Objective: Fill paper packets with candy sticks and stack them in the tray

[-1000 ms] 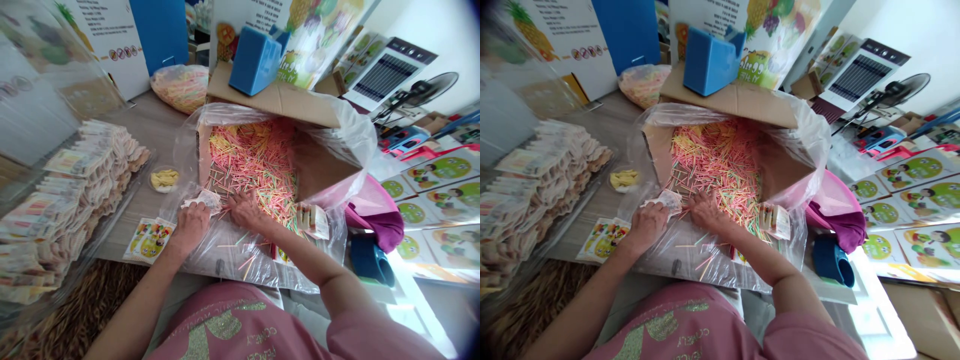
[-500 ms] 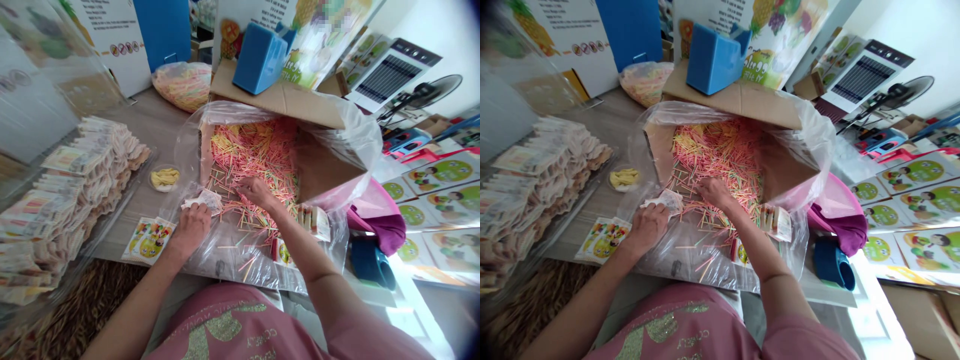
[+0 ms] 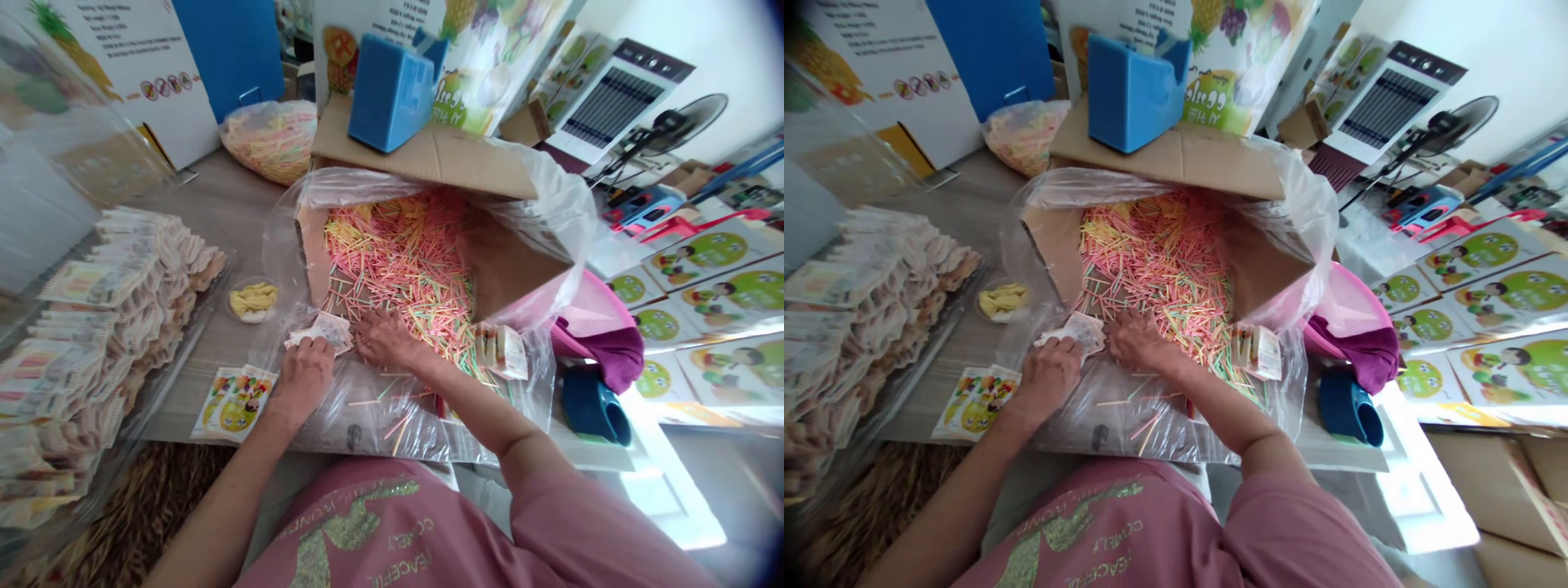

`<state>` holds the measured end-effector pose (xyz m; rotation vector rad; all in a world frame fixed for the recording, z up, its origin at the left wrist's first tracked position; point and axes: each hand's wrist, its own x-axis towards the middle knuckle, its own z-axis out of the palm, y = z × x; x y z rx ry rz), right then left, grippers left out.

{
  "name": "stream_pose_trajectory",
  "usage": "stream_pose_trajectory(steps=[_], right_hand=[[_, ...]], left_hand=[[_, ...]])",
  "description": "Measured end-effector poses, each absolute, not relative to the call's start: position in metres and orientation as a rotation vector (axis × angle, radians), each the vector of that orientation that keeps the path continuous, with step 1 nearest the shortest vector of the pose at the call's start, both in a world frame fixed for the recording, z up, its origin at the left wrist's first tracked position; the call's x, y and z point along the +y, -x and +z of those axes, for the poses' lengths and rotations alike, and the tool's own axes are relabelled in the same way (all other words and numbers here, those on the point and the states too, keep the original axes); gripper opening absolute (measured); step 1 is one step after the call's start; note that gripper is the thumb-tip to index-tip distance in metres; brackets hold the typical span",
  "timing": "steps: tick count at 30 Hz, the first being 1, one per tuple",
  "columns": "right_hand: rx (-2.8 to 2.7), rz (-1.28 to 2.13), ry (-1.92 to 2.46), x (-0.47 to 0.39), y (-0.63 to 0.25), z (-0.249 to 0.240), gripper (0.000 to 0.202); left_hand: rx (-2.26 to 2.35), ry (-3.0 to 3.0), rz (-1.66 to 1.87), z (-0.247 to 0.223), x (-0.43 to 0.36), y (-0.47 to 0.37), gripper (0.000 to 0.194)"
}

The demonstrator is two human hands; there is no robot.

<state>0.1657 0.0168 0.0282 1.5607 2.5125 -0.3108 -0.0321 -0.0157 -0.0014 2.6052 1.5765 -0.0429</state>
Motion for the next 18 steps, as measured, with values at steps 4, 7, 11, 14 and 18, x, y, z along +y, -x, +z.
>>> stream_pose_trajectory(steps=[4,7,11,14,18], right_hand=[[2.538,-0.369,-1.633,0.018,-0.186,0.03,0.056],[2.503,-0.309,-1.735,0.016,-0.189,0.03,0.059],[2.486,-0.268,-1.764,0.012,-0.179,0.027,0.058],[2.505,-0.239,-1.725,0.01,-0.17,0.024,0.057],[2.532,-0.308,-1.708,0.01,-0.167,0.021,0.039]], left_hand=[[1.581,-2.635,-0.095,0.001,-0.015,0.032,0.033],[1.591,-2.649,-0.131,0.004,-0.016,0.031,0.032],[1.631,-2.625,-0.1,0.004,-0.017,0.03,0.032],[1.657,-2.593,-0.113,0.005,-0.019,0.028,0.03],[1.673,-2.538,-0.203,0.009,-0.023,0.024,0.029]])
